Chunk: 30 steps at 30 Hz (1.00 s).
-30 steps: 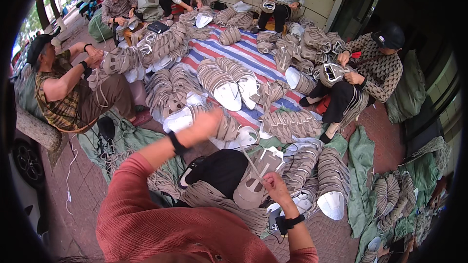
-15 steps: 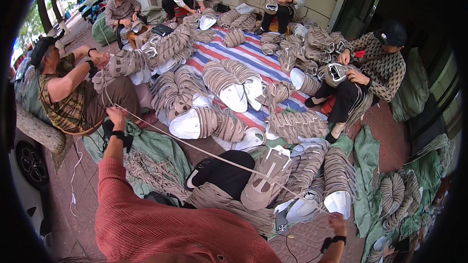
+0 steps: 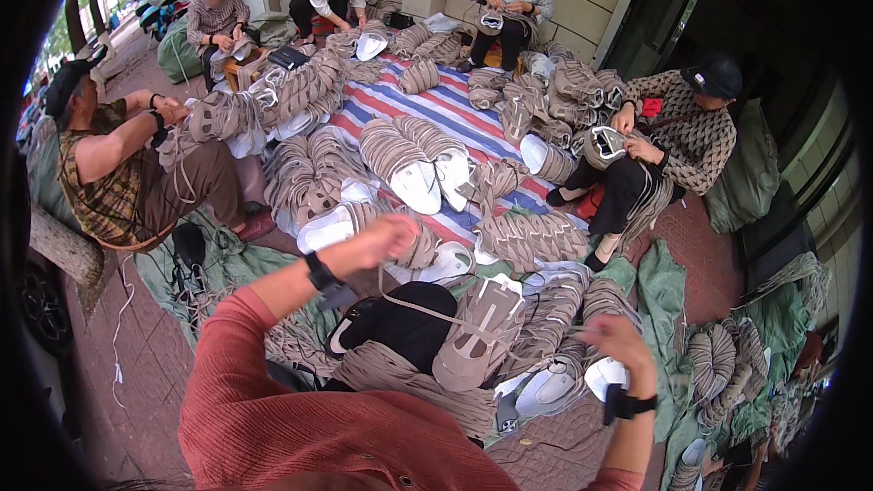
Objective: Manually lacing shoelaces into shoe uppers.
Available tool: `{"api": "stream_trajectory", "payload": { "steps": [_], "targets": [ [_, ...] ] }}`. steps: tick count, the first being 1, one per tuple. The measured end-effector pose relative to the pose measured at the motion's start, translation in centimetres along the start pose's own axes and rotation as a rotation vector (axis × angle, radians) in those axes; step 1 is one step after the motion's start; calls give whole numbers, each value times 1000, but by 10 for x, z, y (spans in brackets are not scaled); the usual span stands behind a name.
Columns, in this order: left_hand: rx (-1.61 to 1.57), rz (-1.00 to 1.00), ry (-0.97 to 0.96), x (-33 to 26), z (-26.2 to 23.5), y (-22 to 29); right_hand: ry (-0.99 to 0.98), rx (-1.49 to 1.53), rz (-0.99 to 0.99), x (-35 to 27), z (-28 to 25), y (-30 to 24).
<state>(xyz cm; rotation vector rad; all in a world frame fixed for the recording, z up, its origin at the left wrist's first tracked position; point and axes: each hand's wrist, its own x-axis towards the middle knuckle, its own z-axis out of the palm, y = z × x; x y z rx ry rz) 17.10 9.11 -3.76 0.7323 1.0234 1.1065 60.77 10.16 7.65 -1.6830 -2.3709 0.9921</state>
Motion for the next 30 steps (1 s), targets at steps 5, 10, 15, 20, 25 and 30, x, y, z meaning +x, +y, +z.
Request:
{"api": "stream_trajectory", "payload": {
  "steps": [5,10,15,20,25,30],
  "targets": [
    [-10,70,-295,-12,123,-25,149,-399,-476,42,82,-111],
    [226,91,-342,-8,120,-18,113,-403,-478,54,85,-121],
    [-10,48,-128,13,75,-30,1,340,-351,44,73,-79],
    [11,61,58,20,52,-30,24,731,-150,14,47,-61],
    [4,41,129,28,25,-46,107,1092,-283,-3,30,-25],
    [-4,17,239,22,9,-47,262,1310,-433,-18,18,-15]
  ]
}}
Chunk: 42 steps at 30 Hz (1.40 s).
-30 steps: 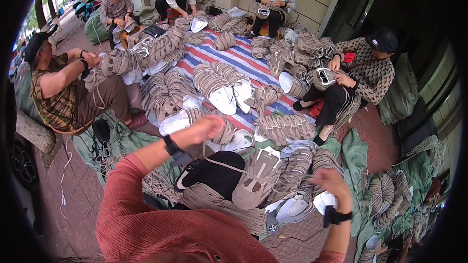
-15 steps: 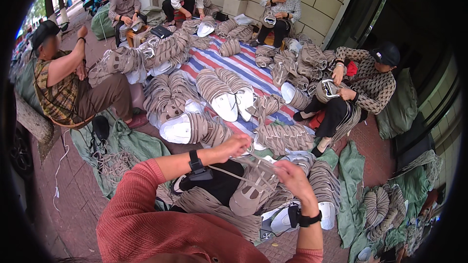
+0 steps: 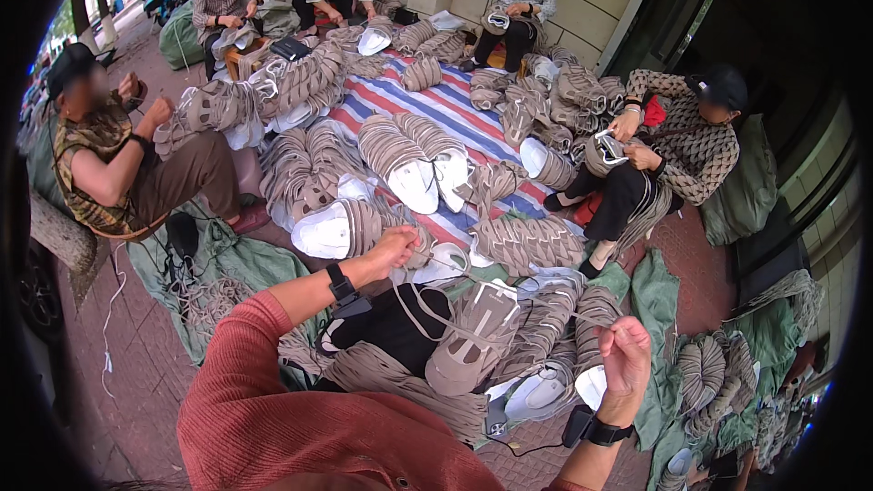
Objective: Manually lacing shoelaces into shoe uppers.
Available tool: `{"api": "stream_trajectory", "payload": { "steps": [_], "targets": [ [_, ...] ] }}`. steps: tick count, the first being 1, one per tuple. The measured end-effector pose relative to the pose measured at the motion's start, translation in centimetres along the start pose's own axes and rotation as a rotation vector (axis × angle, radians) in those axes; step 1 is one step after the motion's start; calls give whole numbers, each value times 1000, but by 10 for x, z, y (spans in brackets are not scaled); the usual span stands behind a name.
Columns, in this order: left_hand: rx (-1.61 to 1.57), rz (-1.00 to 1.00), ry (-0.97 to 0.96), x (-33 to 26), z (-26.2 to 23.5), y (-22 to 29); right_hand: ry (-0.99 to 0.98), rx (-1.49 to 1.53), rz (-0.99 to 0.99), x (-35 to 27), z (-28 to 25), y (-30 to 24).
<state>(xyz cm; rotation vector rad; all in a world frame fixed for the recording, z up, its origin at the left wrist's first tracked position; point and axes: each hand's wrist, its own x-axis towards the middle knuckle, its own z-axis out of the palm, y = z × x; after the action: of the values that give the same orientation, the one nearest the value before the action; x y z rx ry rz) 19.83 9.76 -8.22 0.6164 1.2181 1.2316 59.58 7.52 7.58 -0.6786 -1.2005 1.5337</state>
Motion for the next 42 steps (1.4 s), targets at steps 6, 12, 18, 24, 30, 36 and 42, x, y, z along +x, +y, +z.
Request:
{"api": "stream_trajectory", "payload": {
  "steps": [6,12,18,24,30,36,42],
  "targets": [
    [495,424,-59,-2,19,-6,-108,132,-104,5,42,-4],
    [268,425,-311,-40,86,47,36,-411,78,54,81,39],
    [216,485,-371,-43,115,45,22,-632,-176,81,104,74],
    [298,502,-327,-51,121,46,-68,-517,-67,80,103,76],
    [492,564,-302,-52,120,43,-93,-512,-104,78,101,77],
    [409,569,-397,-48,121,46,49,-444,43,79,101,56],
    [324,395,-479,-46,107,55,-10,-355,-258,119,50,-99]
  ]
}}
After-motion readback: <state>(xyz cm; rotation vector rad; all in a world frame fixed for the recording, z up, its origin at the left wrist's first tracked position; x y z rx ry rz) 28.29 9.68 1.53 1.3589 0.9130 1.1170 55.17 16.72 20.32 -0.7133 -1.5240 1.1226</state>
